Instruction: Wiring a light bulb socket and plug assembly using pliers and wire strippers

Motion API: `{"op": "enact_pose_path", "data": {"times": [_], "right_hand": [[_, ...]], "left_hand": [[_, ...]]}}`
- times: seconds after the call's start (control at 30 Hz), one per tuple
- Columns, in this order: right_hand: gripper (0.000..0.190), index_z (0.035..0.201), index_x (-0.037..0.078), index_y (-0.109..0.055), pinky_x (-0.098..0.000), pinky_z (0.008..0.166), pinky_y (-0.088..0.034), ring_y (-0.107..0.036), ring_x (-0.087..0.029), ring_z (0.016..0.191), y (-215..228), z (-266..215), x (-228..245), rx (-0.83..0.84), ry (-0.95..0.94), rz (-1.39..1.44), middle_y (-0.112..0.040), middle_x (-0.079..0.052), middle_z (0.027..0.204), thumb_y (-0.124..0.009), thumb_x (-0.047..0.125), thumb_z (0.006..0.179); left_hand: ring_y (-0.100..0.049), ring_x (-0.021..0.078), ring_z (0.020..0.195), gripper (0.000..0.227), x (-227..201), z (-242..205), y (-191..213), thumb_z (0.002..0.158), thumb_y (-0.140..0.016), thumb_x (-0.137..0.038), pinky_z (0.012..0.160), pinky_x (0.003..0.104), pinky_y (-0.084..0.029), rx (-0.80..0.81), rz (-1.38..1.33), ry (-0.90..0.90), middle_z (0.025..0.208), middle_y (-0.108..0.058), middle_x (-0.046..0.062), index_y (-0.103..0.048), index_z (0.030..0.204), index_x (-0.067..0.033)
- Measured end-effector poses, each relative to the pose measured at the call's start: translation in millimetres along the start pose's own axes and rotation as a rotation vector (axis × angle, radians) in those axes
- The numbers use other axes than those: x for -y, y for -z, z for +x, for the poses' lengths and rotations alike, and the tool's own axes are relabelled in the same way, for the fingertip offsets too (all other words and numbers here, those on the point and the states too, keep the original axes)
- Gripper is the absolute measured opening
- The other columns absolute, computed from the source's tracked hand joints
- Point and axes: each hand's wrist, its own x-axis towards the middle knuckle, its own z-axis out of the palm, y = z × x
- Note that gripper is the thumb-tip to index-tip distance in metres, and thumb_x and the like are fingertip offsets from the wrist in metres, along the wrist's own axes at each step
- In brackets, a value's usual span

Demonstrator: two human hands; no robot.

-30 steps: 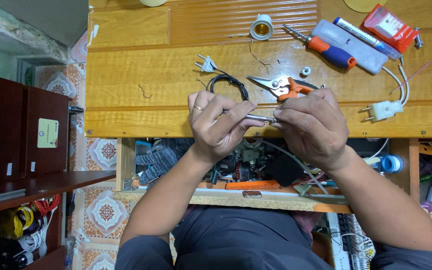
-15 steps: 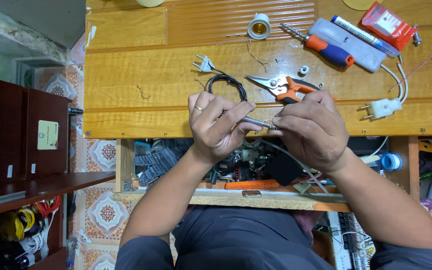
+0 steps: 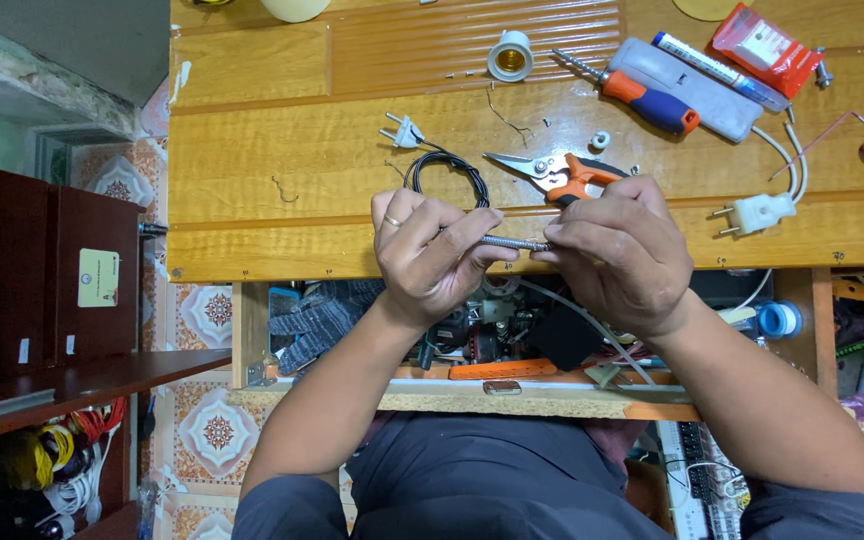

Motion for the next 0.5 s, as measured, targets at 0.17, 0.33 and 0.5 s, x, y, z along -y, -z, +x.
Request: {"op": "enact_pose_path", "data": {"times": [0.17, 0.33, 0.5], "right_hand": [[0.016, 0.089, 0.000, -0.076, -0.0406, 0.065, -0.051, -0.057, -0.030, 0.062, -1.7, -0.3, 1.3, -0.023, 0.003, -0.002, -0.071, -0.016, 0.081, -0.078, 0.014, 0.098], [0.017, 0.089, -0.001, -0.076, -0.0407, 0.065, -0.051, -0.058, -0.030, 0.063, -2.3, -0.5, -0.3, -0.037, 0.014, -0.009, -0.071, -0.017, 0.081, -0.077, 0.013, 0.098], [0.017, 0.088, -0.002, -0.075, -0.0405, 0.066, -0.051, -0.061, -0.030, 0.064, -2.4, 0.4, -2.9, -0.038, 0.034, 0.002, -0.071, -0.016, 0.081, -0.075, 0.013, 0.099]], "left_hand": [[-0.056, 0.0243, 0.069, 0.028, -0.7, -0.5, -0.7, 0.095, -0.074, -0.042, 0.075, 0.037, -0.054, -0.012, -0.008, -0.003, 0.075, -0.059, -0.001, -0.079, 0.108, -0.0182], [-0.055, 0.0220, 0.068, 0.027, -3.8, 3.0, -0.2, 0.096, -0.073, -0.042, 0.073, 0.035, -0.053, -0.016, -0.002, -0.018, 0.074, -0.060, -0.001, -0.080, 0.107, -0.0182], [-0.056, 0.0241, 0.066, 0.026, -6.9, 6.3, 1.2, 0.096, -0.074, -0.039, 0.071, 0.036, -0.054, -0.010, -0.017, -0.022, 0.074, -0.061, 0.001, -0.080, 0.108, -0.0165]]}}
